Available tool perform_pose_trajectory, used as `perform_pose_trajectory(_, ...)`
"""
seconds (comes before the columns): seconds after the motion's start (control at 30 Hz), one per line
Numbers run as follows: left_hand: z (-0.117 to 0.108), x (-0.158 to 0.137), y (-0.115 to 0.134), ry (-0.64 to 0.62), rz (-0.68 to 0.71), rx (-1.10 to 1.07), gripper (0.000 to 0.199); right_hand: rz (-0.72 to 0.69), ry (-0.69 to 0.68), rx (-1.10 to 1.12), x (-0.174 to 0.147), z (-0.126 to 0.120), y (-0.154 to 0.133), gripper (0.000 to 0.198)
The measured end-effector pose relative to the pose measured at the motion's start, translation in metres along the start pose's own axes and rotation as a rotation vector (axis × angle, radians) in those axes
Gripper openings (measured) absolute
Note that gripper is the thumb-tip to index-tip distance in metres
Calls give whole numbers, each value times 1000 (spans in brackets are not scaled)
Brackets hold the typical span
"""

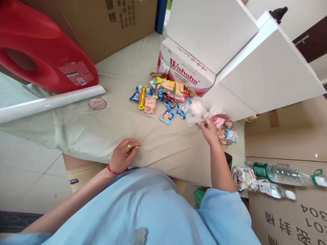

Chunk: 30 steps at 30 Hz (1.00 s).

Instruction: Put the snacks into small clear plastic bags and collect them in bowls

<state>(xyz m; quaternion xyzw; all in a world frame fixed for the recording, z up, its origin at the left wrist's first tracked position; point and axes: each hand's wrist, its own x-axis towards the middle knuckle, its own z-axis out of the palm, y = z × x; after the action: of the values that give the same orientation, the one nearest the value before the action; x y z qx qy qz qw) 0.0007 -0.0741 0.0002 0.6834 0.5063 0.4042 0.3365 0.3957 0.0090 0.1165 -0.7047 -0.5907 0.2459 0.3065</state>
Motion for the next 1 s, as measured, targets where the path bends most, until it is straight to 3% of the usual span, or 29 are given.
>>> perform_pose_trajectory(0.13,5,20,21,-127,-280,-513,34,247,-163,742,-69,38,-30,30)
perform_pose_trajectory(0.23,21,39,40,-288,-488,-1000,59,400,-225,954,-103,75,-42,33)
perform_pose_trajectory(0.3,34,48,51,-410,-580,-1181,68,478,-265,1007,-116,96,-45,34)
perform_pose_trajectory(0.4,52,55,59,-491,-585,-1134,63,518,-258,1009,-125,113,-42,34)
perform_pose_trajectory(0.6,67,55,49,-282,-584,-962,52,454,13,1008,-130,107,-27,33)
perform_pose_trajectory(0.73,63,51,44,-320,-644,-970,49,481,104,1160,-129,98,-16,35)
perform_pose_trajectory(0.87,61,48,45,-320,-688,-1021,44,546,55,1314,-127,97,-7,33)
perform_pose_trajectory(1.0,62,49,50,-263,-654,-1092,33,604,-31,1321,-133,104,-1,33)
